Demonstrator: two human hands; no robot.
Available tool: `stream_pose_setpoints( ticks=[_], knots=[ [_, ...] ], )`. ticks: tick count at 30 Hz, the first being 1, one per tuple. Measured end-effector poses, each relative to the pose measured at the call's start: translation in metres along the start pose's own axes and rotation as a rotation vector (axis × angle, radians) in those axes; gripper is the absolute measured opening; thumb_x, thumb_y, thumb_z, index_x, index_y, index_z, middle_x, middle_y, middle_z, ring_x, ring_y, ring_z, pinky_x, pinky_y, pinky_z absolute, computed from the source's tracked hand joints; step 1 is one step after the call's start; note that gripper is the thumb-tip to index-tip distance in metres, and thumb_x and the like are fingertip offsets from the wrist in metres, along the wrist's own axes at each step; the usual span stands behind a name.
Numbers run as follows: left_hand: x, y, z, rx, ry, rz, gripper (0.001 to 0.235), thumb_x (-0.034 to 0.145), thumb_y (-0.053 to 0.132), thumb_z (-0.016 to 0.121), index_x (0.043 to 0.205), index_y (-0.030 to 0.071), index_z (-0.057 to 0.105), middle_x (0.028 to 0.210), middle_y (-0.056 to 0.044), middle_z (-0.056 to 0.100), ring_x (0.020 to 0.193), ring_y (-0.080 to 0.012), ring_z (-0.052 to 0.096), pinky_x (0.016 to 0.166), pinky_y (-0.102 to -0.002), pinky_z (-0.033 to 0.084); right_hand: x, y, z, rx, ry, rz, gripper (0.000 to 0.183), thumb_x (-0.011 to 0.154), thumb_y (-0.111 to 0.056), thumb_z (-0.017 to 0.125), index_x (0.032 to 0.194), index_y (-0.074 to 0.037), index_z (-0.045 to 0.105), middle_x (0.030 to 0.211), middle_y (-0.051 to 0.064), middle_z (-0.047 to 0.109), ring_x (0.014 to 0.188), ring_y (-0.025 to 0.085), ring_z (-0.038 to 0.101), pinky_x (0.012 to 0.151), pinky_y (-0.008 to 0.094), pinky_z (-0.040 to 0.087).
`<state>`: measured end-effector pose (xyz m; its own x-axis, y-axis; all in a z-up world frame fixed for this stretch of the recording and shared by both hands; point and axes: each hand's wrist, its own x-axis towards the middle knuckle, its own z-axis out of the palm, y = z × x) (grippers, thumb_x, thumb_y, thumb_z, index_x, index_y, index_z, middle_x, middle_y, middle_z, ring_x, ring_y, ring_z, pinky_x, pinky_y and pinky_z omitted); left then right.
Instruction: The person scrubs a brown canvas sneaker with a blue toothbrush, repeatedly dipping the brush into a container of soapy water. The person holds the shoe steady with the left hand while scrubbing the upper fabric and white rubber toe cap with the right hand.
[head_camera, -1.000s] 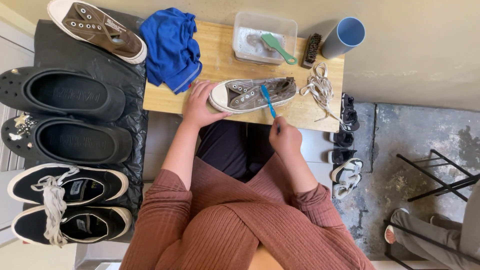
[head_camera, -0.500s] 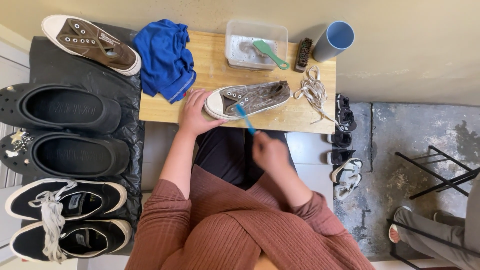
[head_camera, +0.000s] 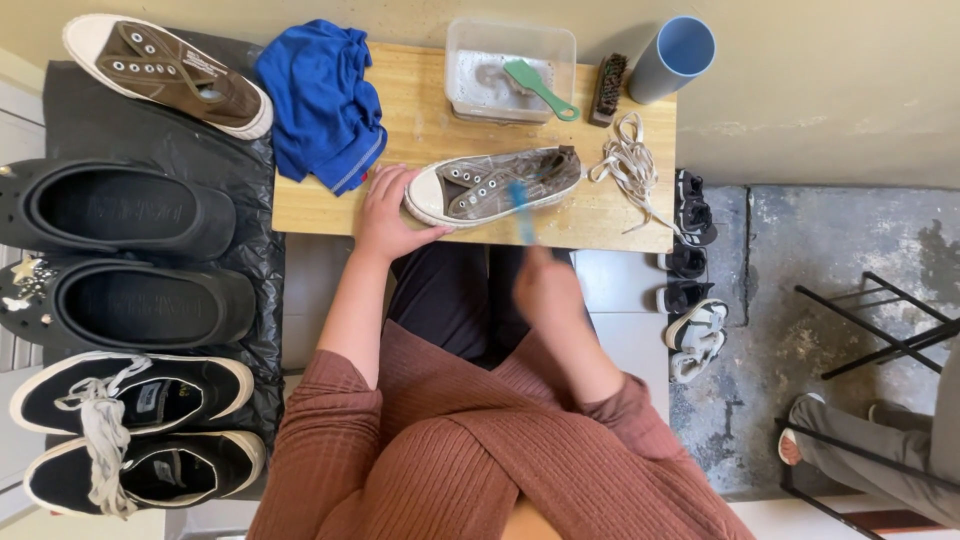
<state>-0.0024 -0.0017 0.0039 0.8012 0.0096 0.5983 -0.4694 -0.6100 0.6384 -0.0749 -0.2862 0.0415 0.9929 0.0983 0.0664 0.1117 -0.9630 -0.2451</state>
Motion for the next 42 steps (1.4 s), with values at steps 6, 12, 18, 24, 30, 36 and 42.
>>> stream_pose_setpoints(
  ticks=[6, 12, 18, 24, 30, 36, 42],
  knots=[
    [0.003, 0.002, -0.001, 0.002, 0.008, 0.008, 0.091, 0.049, 0.043, 0.102, 0.122, 0.002, 0.068, 0.117, -0.016, 0.067, 0.122, -0.0355, 0.063, 0.122, -0.050, 0.033, 0.011, 0.022, -0.020, 0.047, -0.026, -0.007, 0.023, 0.098, -0.036, 0.054, 0.103, -0.018, 0.067, 0.064, 0.023, 0.067, 0.068, 0.048, 0.072, 0.062, 0.059, 0.056],
    [0.001, 0.000, 0.000, -0.009, 0.010, 0.010, 0.090, 0.050, 0.041, 0.102, 0.122, 0.001, 0.067, 0.116, -0.017, 0.067, 0.122, -0.0370, 0.062, 0.121, -0.051, 0.034, -0.009, -0.001, -0.001, 0.086, 0.079, -0.160, 0.014, 0.094, -0.026, 0.058, 0.098, -0.016, 0.067, 0.062, 0.021, 0.065, 0.062, 0.045, 0.070, 0.057, 0.057, 0.055],
    [0.000, -0.001, -0.002, 0.004, 0.021, 0.017, 0.091, 0.048, 0.042, 0.102, 0.122, 0.001, 0.068, 0.116, -0.017, 0.067, 0.121, -0.0368, 0.063, 0.121, -0.050, 0.035, 0.011, 0.047, -0.003, 0.022, 0.119, 0.030, 0.032, 0.099, -0.035, 0.052, 0.090, -0.010, 0.068, 0.059, 0.023, 0.065, 0.064, 0.049, 0.069, 0.062, 0.060, 0.054],
    [0.001, -0.002, 0.000, -0.007, 0.022, 0.020, 0.090, 0.048, 0.042, 0.102, 0.122, 0.002, 0.068, 0.116, -0.016, 0.067, 0.120, -0.0371, 0.063, 0.120, -0.051, 0.034, -0.009, 0.032, 0.006, 0.081, 0.269, -0.207, 0.014, 0.094, -0.029, 0.062, 0.090, -0.018, 0.069, 0.056, 0.014, 0.065, 0.055, 0.040, 0.069, 0.052, 0.050, 0.054],
    [0.002, -0.001, -0.001, -0.017, 0.023, 0.019, 0.090, 0.048, 0.041, 0.102, 0.122, 0.002, 0.068, 0.116, -0.016, 0.068, 0.120, -0.0366, 0.064, 0.120, -0.050, 0.034, -0.010, 0.026, 0.011, 0.078, 0.283, -0.118, 0.013, 0.096, -0.029, 0.062, 0.086, -0.021, 0.066, 0.052, 0.015, 0.062, 0.055, 0.041, 0.068, 0.052, 0.052, 0.053],
    [0.001, 0.002, -0.002, -0.009, 0.020, 0.007, 0.091, 0.047, 0.041, 0.102, 0.122, 0.002, 0.068, 0.116, -0.016, 0.068, 0.121, -0.0367, 0.063, 0.121, -0.050, 0.034, 0.002, 0.055, -0.004, 0.201, 0.249, -0.082, 0.012, 0.096, -0.028, 0.063, 0.089, -0.021, 0.068, 0.054, 0.015, 0.063, 0.057, 0.044, 0.068, 0.053, 0.055, 0.053],
    [-0.001, 0.001, 0.000, -0.013, 0.015, 0.008, 0.091, 0.047, 0.041, 0.102, 0.122, 0.001, 0.068, 0.117, -0.017, 0.068, 0.121, -0.0370, 0.063, 0.121, -0.050, 0.035, -0.020, 0.016, 0.010, 0.222, 0.232, -0.143, 0.011, 0.094, -0.025, 0.063, 0.085, -0.020, 0.068, 0.055, 0.016, 0.064, 0.059, 0.043, 0.069, 0.053, 0.054, 0.051]
  ],
)
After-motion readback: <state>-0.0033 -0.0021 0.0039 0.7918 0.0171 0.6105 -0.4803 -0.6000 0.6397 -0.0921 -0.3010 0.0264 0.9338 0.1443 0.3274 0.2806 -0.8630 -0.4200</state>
